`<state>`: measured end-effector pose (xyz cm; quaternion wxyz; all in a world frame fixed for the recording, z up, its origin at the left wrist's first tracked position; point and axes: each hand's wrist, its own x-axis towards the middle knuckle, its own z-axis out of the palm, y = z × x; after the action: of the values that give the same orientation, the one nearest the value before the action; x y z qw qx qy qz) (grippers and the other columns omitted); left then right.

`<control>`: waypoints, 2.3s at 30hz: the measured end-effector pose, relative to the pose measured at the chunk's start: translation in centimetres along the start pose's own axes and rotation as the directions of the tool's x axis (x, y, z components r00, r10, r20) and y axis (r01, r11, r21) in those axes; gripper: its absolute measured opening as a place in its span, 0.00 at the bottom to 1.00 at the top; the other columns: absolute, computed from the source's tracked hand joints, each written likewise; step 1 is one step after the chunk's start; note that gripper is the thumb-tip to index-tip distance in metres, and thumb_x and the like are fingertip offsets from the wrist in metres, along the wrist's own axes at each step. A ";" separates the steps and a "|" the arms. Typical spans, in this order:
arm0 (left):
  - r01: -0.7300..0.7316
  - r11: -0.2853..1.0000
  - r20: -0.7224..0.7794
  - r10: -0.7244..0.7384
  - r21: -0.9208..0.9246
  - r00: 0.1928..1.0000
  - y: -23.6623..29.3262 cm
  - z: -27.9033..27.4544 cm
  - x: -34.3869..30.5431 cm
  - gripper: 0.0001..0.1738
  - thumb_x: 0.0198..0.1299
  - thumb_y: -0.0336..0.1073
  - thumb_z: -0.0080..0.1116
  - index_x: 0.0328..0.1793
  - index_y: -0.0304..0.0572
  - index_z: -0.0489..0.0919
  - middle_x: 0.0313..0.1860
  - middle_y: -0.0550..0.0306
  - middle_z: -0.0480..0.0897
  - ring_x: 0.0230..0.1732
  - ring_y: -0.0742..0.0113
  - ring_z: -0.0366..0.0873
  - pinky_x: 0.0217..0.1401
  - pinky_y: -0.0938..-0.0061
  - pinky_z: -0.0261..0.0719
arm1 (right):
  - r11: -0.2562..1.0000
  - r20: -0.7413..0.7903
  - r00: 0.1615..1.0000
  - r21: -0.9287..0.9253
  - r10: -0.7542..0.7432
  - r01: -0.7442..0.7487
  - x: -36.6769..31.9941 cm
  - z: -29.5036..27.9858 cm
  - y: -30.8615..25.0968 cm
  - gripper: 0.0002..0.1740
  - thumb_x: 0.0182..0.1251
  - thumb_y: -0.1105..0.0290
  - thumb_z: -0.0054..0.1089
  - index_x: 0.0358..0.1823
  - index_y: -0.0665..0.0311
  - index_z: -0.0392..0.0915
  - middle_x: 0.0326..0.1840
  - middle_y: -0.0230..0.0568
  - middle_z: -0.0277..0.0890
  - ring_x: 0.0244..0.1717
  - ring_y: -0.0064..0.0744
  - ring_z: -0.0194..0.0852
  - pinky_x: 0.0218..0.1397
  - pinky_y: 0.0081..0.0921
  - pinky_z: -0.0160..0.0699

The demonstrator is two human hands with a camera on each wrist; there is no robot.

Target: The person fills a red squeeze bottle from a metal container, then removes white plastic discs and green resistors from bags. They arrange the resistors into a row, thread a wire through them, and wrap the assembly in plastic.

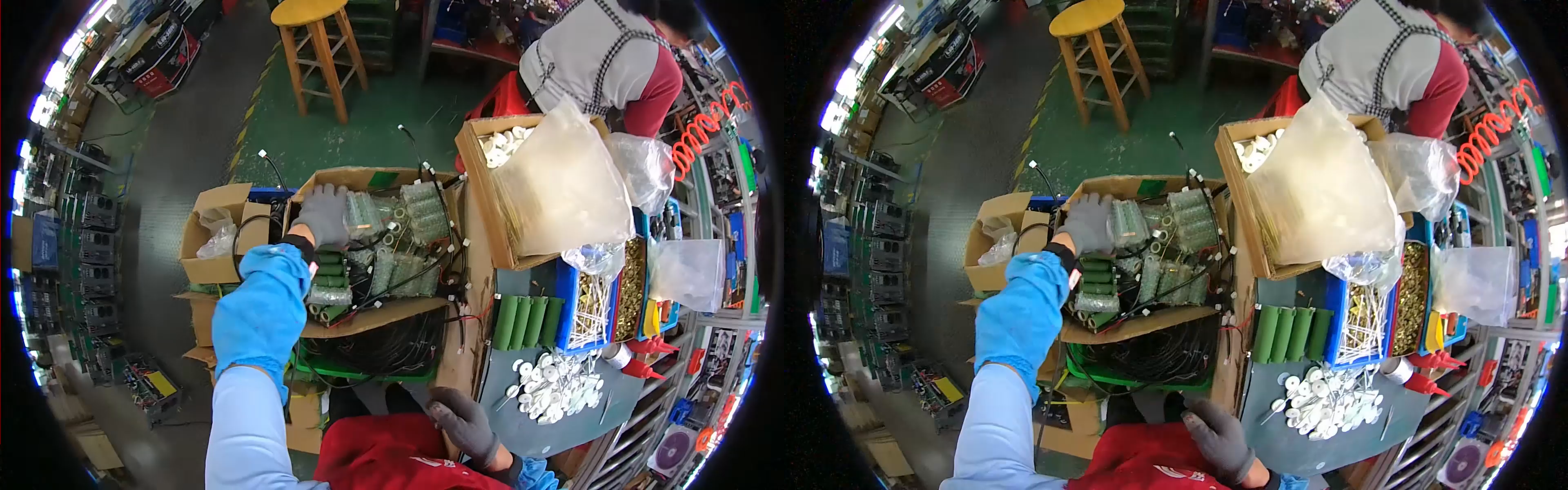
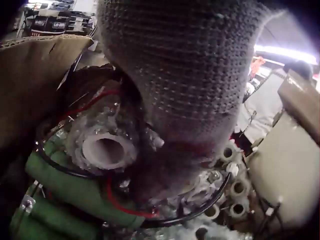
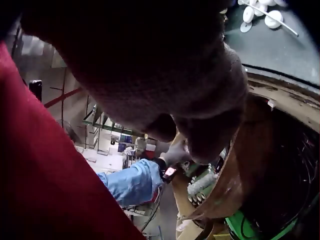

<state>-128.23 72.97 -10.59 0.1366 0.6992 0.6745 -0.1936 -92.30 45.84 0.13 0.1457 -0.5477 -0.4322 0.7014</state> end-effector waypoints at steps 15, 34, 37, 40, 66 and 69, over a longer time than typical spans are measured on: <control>-0.478 -0.439 -0.329 -0.373 -0.761 0.867 -10.0 -3.5 -19.2 0.40 0.49 0.32 0.66 0.72 0.38 0.68 0.57 0.53 0.81 0.54 0.59 0.83 0.54 0.65 0.86 | 0.986 0.037 0.998 -0.160 -0.042 0.047 -4.0 0.1 3.8 0.19 0.72 0.63 0.60 0.57 0.67 0.79 0.48 0.52 0.83 0.51 0.47 0.85 0.55 0.34 0.80; 0.277 -0.442 -0.061 0.612 -0.853 0.788 5.9 -8.5 -35.2 0.42 0.44 0.32 0.63 0.72 0.29 0.70 0.58 0.46 0.82 0.53 0.53 0.83 0.60 0.62 0.83 | 0.980 -0.240 0.970 -0.198 -0.043 -0.005 -19.0 5.1 11.9 0.20 0.74 0.57 0.54 0.56 0.64 0.80 0.51 0.51 0.82 0.54 0.49 0.81 0.61 0.36 0.76; 0.455 -0.092 0.110 0.910 -0.886 0.400 13.0 -6.3 -34.2 0.41 0.48 0.36 0.69 0.71 0.31 0.71 0.50 0.53 0.82 0.46 0.65 0.82 0.49 0.71 0.82 | 0.981 -0.326 0.945 -0.190 -0.027 -0.038 -22.0 3.0 11.8 0.20 0.72 0.58 0.56 0.56 0.65 0.80 0.50 0.48 0.83 0.52 0.42 0.80 0.59 0.34 0.77; 0.224 0.158 0.218 0.936 -0.962 0.276 20.5 -4.1 -33.3 0.40 0.54 0.38 0.72 0.72 0.32 0.70 0.46 0.59 0.81 0.39 0.74 0.80 0.41 0.76 0.80 | 0.983 -0.484 0.873 -0.180 -0.057 -0.036 -24.4 -2.4 14.4 0.22 0.71 0.60 0.59 0.58 0.68 0.80 0.49 0.44 0.82 0.48 0.32 0.80 0.54 0.31 0.79; -0.361 0.923 -0.186 0.334 -0.135 0.924 38.9 0.0 -36.0 0.20 0.65 0.54 0.55 0.55 0.54 0.83 0.51 0.54 0.83 0.56 0.50 0.78 0.55 0.51 0.73 | 0.718 -0.672 0.311 -0.694 -0.672 0.050 -17.2 -43.1 -10.0 0.53 0.53 0.60 0.73 0.81 0.49 0.54 0.74 0.69 0.59 0.67 0.65 0.70 0.65 0.47 0.75; -0.351 0.927 -0.077 0.344 -0.135 0.936 39.1 -0.5 -35.3 0.22 0.63 0.57 0.57 0.54 0.54 0.83 0.54 0.54 0.82 0.58 0.50 0.77 0.56 0.51 0.73 | 0.596 -0.601 0.441 -0.785 -0.666 -0.170 -16.6 -46.1 -14.6 0.41 0.56 0.61 0.71 0.74 0.48 0.69 0.71 0.67 0.66 0.64 0.64 0.74 0.65 0.45 0.77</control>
<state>-89.82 39.71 3.14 0.2022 0.8004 0.5557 -0.0981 -49.08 63.70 20.82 0.2135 -0.7449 -0.6309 0.0394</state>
